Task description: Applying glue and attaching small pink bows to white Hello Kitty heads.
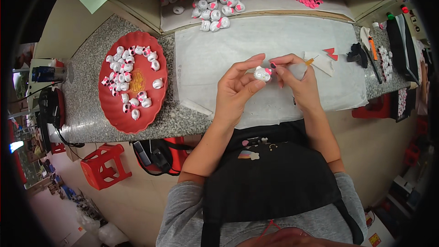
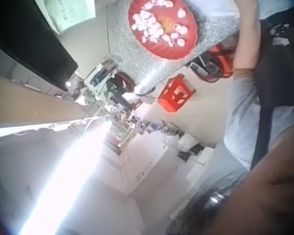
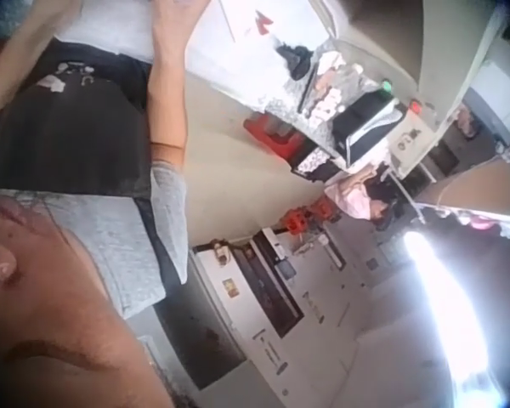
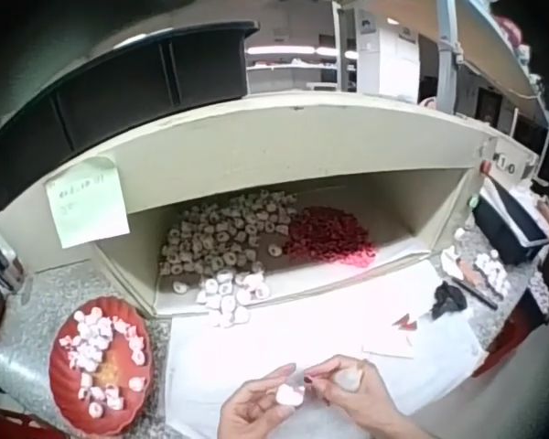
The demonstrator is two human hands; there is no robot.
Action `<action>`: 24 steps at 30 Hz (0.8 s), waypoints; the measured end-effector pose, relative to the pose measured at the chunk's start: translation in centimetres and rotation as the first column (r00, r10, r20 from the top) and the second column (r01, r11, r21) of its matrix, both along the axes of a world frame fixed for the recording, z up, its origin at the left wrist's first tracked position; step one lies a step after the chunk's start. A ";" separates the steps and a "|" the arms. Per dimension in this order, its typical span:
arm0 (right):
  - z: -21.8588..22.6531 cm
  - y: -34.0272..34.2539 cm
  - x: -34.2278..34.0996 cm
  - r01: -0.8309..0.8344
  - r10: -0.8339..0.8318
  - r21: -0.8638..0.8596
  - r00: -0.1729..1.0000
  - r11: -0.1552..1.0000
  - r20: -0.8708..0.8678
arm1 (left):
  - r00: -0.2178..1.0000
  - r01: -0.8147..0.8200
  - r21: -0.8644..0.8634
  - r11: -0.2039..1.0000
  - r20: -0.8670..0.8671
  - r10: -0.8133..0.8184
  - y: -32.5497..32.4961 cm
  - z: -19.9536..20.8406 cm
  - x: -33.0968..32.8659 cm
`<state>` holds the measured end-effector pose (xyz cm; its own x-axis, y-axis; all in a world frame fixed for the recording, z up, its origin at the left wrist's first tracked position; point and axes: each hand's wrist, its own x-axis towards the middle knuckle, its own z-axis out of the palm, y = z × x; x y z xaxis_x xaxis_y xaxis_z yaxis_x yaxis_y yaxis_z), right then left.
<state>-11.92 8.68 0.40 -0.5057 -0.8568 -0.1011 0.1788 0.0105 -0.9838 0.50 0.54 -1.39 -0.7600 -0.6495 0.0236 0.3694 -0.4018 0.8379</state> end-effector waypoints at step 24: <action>0.6 1.1 1.0 -0.002 0.020 -0.140 0.992 0.990 0.128 | 0.966 -0.185 -0.503 0.844 0.066 0.251 0.8 -0.4 -0.2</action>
